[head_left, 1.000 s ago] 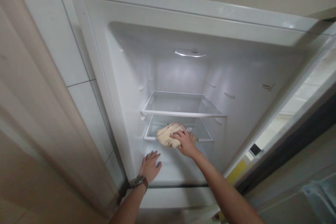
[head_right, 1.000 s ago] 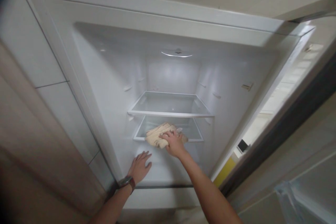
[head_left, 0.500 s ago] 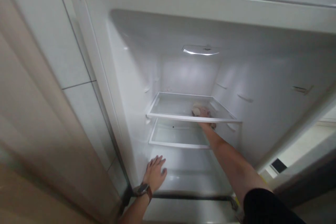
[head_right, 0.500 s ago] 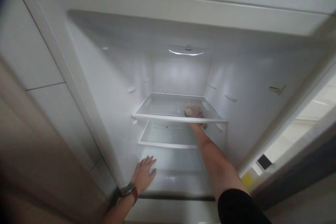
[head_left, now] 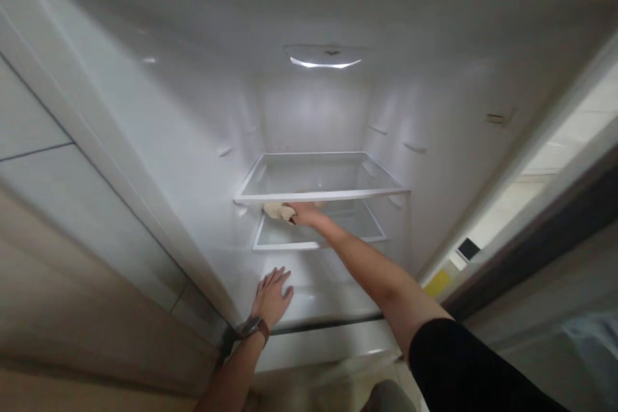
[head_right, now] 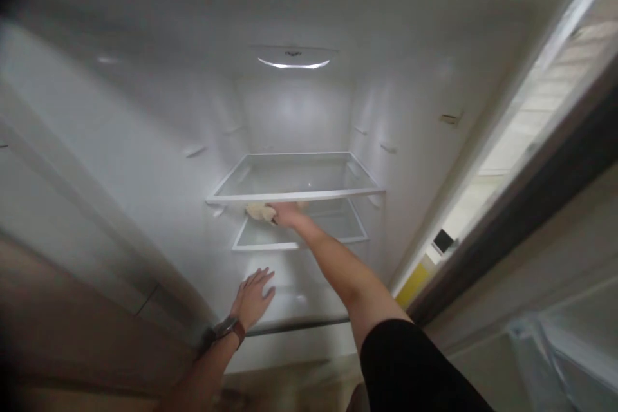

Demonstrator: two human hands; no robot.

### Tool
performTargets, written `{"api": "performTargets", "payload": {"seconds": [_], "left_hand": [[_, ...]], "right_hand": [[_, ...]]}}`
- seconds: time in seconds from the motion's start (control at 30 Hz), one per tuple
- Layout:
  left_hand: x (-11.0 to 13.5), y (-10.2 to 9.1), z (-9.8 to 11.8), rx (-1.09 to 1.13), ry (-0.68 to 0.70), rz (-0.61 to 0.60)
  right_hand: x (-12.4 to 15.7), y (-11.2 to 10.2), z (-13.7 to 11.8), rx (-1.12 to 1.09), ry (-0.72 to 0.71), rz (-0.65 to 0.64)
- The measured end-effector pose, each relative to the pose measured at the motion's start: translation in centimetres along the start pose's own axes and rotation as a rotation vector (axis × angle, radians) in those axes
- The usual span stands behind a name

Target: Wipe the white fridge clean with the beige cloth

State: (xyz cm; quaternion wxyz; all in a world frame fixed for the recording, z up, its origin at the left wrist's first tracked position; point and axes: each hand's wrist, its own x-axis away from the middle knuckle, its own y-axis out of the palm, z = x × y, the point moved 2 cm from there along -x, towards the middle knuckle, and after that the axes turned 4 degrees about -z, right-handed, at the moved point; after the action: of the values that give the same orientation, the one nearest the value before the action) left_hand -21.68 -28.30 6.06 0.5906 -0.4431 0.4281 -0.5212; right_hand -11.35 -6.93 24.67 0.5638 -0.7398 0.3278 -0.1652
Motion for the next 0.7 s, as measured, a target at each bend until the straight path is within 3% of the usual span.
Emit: {"api": "performTargets", "payload": {"seconds": [0.2, 0.4, 0.7], "left_hand": [[-0.5, 1.0, -1.0, -0.056, 0.055, 0.009], [-1.0, 2.0, -1.8, -0.075, 0.075, 0.04], [-0.7, 1.7, -1.5, -0.065, 0.079, 0.069]], "right_hand": [[5.5, 0.1, -1.0, 0.135, -0.074, -0.027], [10.7, -0.2, -1.4, 0.156, -0.038, 0.023], [12.7, -0.1, -1.1, 0.042, -0.027, 0.076]]}}
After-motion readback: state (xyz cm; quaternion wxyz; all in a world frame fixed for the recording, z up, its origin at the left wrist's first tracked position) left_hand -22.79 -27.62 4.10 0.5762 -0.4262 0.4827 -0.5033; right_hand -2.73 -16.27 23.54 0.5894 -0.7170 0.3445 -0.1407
